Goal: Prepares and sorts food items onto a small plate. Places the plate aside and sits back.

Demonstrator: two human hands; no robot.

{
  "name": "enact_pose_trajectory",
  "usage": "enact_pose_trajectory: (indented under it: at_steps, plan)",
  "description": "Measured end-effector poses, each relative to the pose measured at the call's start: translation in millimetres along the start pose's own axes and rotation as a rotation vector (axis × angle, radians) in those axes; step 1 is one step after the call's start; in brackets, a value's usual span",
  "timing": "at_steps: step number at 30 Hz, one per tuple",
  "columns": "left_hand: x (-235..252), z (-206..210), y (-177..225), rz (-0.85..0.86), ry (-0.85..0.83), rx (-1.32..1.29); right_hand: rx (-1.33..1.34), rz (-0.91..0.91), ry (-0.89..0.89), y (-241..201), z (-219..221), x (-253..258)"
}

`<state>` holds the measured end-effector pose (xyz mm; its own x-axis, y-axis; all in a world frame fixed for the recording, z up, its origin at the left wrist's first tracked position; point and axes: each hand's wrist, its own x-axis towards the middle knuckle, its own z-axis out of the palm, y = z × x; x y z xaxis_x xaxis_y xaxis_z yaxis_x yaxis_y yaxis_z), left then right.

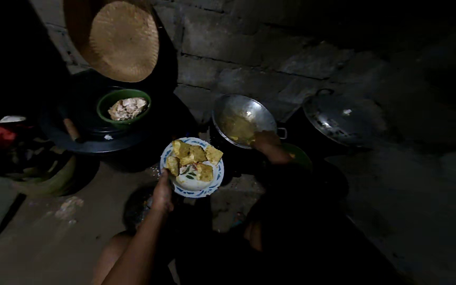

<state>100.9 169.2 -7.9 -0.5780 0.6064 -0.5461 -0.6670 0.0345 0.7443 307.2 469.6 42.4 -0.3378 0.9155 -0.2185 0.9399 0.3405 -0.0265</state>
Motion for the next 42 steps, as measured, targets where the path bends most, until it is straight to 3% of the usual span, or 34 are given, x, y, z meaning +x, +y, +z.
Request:
enact_pose_trajectory:
  at_steps: [3, 6, 10, 12, 17, 27, 33, 36, 38, 42]
  plan:
    - [0.8, -2.8, -0.1, -0.001, 0.015, 0.051, 0.15, -0.055, 0.133, -15.5, -0.1, -18.3]
    - [-0.2, -4.0, 1.4, 0.0, 0.011, 0.069, 0.26, -0.329, 0.279, -65.5, -14.0, -59.4]
    - [-0.6, -3.0, -0.6, 0.046, -0.062, 0.06, 0.215, -0.697, 0.232, -137.9, -3.0, -107.5]
    - [-2.6, -4.0, -1.1, 0.067, -0.08, 0.057, 0.08, -0.751, 0.183, -158.0, 7.5, -115.4]
    - [-14.9, -12.1, 6.0, 0.072, -0.093, 0.044, -0.098, -0.667, 0.108, -172.3, 21.8, -124.6]
    - [-12.5, -22.6, 7.7, 0.1, -0.1, 0.057, -0.048, -0.677, 0.092, -174.0, 23.3, -141.1]
    - [-14.1, -16.2, 2.8, 0.096, -0.06, 0.09, 0.037, -0.628, -0.052, -185.8, 32.2, -158.4]
    - [-12.5, -13.5, 0.2, 0.065, -0.034, 0.045, 0.177, -0.606, -0.093, -171.6, 9.8, -156.9]
    - [-9.5, -15.1, -0.5, 0.06, -0.029, 0.041, 0.328, -0.555, -0.006, -149.0, -6.7, -139.1]
    - [-1.6, -18.1, 0.6, 0.063, -0.004, 0.085, 0.407, -0.258, 0.165, -86.8, -25.5, -89.0]
